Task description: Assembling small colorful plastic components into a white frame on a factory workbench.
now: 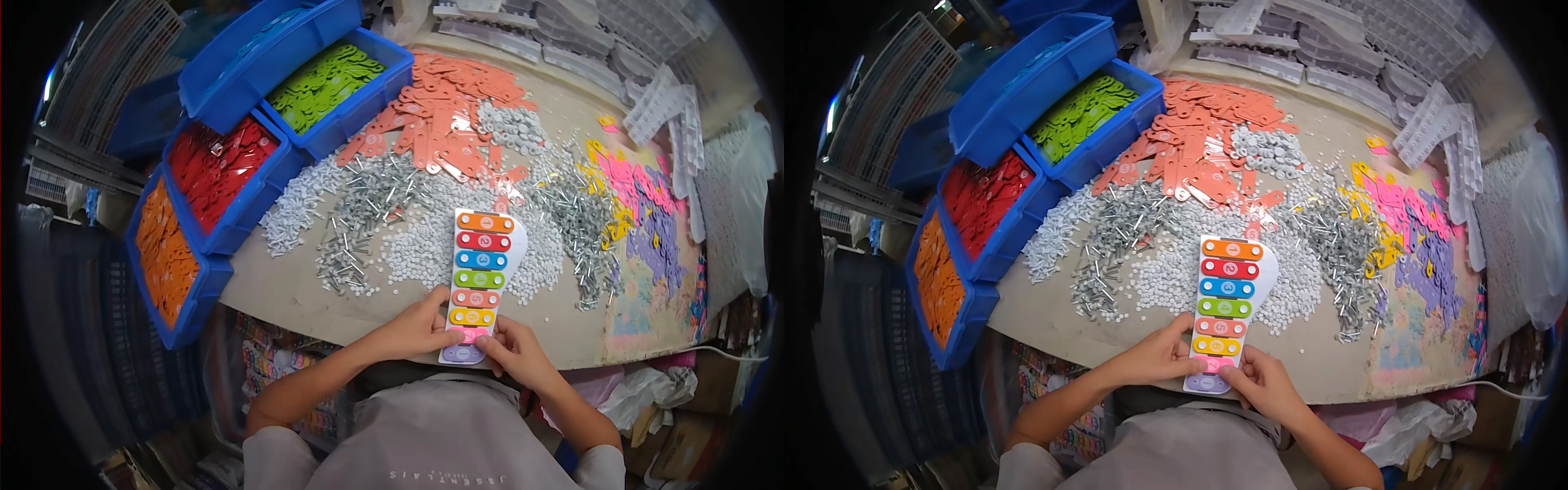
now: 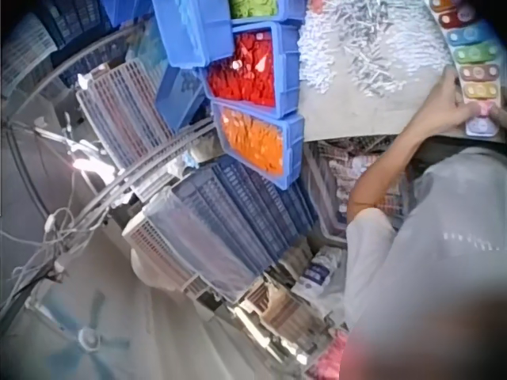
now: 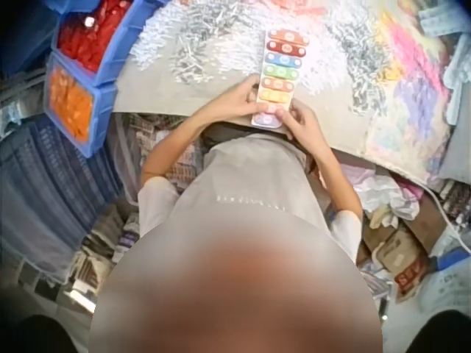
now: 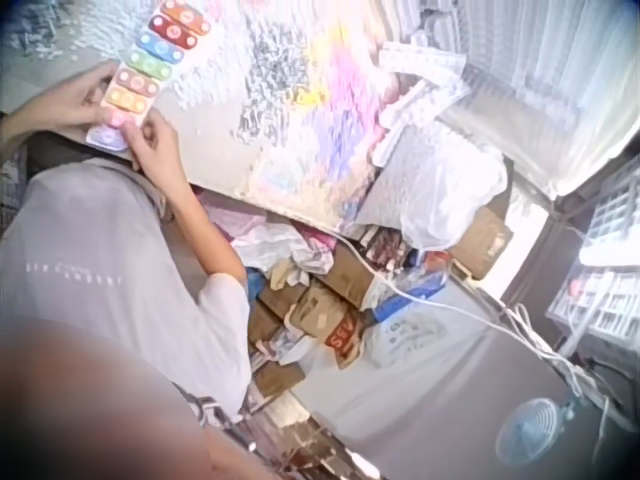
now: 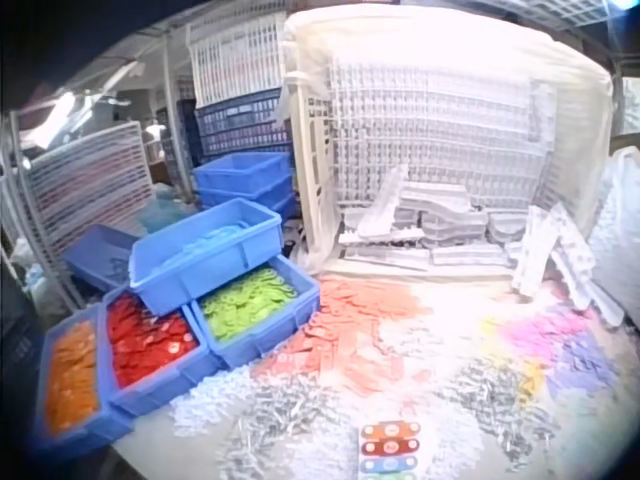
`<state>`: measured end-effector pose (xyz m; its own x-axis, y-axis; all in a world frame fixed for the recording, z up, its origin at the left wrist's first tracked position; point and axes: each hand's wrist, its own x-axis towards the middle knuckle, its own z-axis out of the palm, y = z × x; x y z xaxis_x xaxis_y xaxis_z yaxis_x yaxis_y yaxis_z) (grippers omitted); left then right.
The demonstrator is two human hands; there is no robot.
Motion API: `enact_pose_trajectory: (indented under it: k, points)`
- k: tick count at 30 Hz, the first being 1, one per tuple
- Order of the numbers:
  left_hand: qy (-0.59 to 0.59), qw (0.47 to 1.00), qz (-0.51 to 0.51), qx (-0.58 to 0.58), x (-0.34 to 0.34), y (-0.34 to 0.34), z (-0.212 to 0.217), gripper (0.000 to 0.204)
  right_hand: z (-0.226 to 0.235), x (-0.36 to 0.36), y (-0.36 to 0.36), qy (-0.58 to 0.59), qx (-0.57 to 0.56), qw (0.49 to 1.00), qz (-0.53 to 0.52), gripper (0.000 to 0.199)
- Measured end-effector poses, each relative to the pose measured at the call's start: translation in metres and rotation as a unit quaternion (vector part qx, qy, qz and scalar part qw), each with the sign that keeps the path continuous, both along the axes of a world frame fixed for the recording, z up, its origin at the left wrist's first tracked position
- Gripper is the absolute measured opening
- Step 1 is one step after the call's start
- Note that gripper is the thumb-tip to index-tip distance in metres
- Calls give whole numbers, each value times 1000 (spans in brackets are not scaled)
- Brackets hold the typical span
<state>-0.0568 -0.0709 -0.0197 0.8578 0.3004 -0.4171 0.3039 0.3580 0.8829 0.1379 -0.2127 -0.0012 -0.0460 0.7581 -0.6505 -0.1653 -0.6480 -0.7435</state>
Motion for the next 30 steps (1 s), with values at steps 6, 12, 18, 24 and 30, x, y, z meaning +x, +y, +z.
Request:
enact_pose_trajectory:
  k: [6, 12, 18, 24, 30]
  points:
    - [-12, 998, 41, 42, 4, -13, -7, 51, 0, -5, 1, -4, 17, 1000, -17, 22]
    - [2, 996, 38, 80, -1, -12, -2, 53, 5, -4, 3, -16, -4, 1000, -17, 22]
    - [109, 930, 133, 325, -34, 36, 21, 28, 11, 5, -2, -56, -14, 997, -48, 20]
    - [189, 653, 230, 697, -88, 124, 11, 11, -17, 30, 2, -271, 212, 924, -166, 9]
    - [209, 641, 195, 712, -98, 133, 1, 10, 11, 137, 52, -677, 342, 630, -165, 7]
